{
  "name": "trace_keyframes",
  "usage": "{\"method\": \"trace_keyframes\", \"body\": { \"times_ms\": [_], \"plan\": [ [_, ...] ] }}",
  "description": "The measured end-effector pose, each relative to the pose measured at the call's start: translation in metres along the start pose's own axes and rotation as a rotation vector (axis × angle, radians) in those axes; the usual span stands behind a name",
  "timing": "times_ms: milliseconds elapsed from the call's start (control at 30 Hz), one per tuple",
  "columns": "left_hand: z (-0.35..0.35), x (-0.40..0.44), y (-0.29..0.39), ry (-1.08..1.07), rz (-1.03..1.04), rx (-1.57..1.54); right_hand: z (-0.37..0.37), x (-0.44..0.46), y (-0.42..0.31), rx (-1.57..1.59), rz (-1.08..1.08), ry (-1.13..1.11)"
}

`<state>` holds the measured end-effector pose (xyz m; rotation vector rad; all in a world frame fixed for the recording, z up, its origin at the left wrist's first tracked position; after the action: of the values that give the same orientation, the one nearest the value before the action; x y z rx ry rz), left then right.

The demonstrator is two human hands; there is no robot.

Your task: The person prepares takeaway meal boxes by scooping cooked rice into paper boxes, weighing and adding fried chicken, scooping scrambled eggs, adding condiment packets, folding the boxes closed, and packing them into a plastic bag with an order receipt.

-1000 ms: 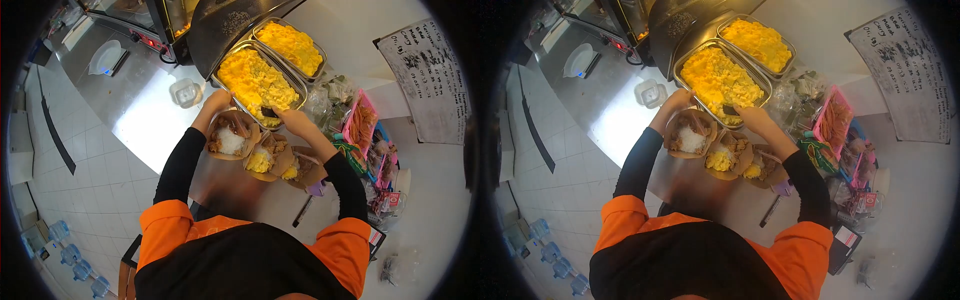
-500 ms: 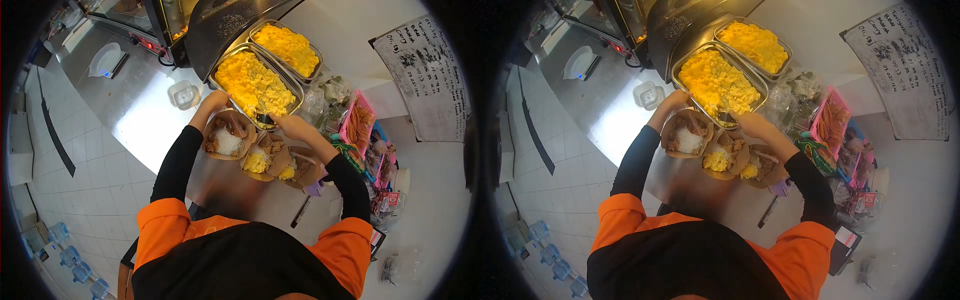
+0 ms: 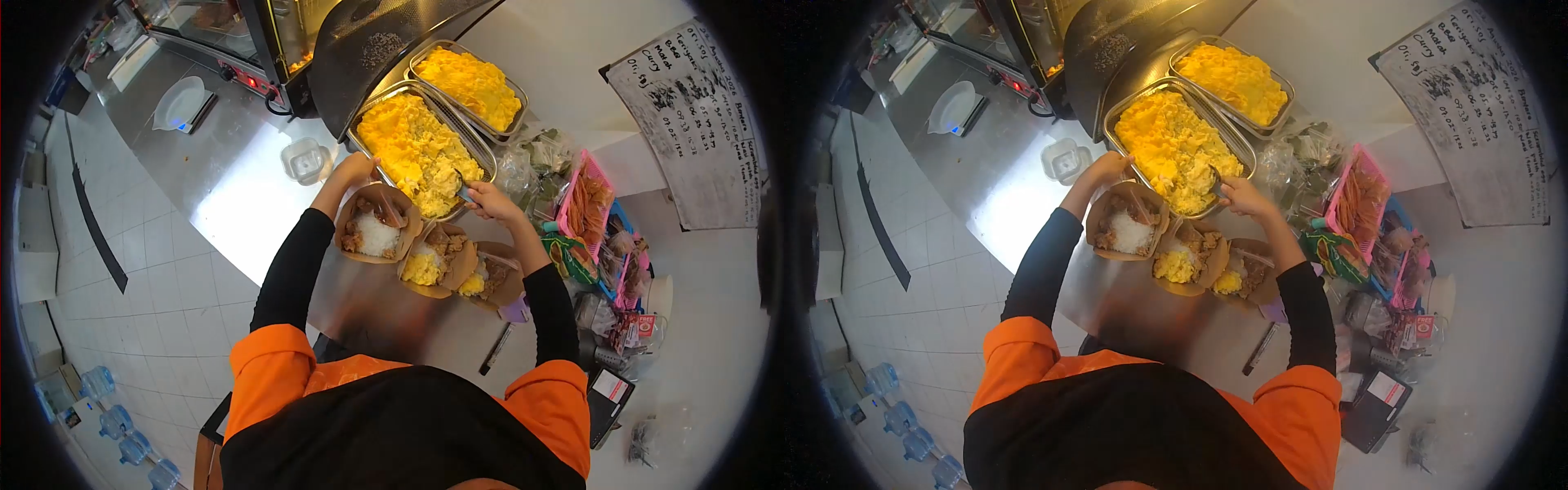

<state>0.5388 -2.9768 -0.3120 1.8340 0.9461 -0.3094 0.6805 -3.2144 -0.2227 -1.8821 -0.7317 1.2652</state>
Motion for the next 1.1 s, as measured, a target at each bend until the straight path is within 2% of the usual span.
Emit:
{"method": "trace_keyframes", "body": {
  "times_ms": [100, 233, 333, 367, 467, 500, 567, 667, 767, 867, 933, 1067, 1100],
  "plan": [
    [-0.016, -0.003, -0.004, 0.071, 0.085, 0.084, -0.005, -0.011, 0.007, 0.353, -0.034, -0.03],
    [-0.053, -0.046, 0.001, 0.191, 0.141, -0.054, 0.001, -0.033, -0.016, 0.637, -0.105, -0.055],
    [-0.076, -0.097, -0.003, 0.425, 0.242, -0.246, 0.023, -0.052, -0.051, 0.634, -0.136, -0.192],
    [-0.078, -0.111, -0.006, 0.385, 0.221, -0.369, 0.036, -0.058, -0.063, 0.606, -0.103, -0.179],
    [-0.07, -0.15, -0.023, 0.451, 0.248, -0.614, 0.08, -0.065, -0.083, 0.345, -0.167, -0.134],
    [-0.061, -0.158, -0.03, 0.391, 0.203, -0.752, 0.091, -0.057, -0.074, 0.041, -0.32, -0.085],
    [-0.05, -0.171, -0.041, 0.419, 0.155, -0.794, 0.122, -0.067, -0.082, -0.702, -0.826, 0.118],
    [-0.038, -0.181, -0.056, 0.415, 0.107, -0.888, 0.166, -0.075, -0.054, -1.464, -0.695, 0.007],
    [-0.037, -0.189, -0.065, 0.415, 0.07, -0.936, 0.168, -0.08, -0.051, -1.519, -0.713, 0.212],
    [-0.038, -0.189, -0.077, 0.462, 0.108, -0.945, 0.168, -0.085, -0.049, -1.56, -0.751, 0.25],
    [-0.04, -0.19, -0.081, 0.443, 0.073, -0.953, 0.164, -0.087, -0.05, -1.479, -0.786, 0.281],
    [-0.04, -0.186, -0.091, 0.5, 0.136, -0.845, 0.154, -0.087, -0.046, -1.244, -0.848, 0.286],
    [-0.041, -0.188, -0.09, 0.501, 0.118, -0.85, 0.147, -0.086, -0.049, -1.017, -0.793, 0.283]
  ]
}}
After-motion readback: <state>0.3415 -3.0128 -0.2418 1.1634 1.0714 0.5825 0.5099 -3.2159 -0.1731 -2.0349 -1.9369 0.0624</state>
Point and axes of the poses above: each hand's wrist, its own x-axis towards the middle knuckle, its own z-axis out of the palm, y = z × x, the point moved 4 cm from there along x, towards the middle knuckle, and after that the axes turned 15 degrees about -z, right-handed, at the moved point
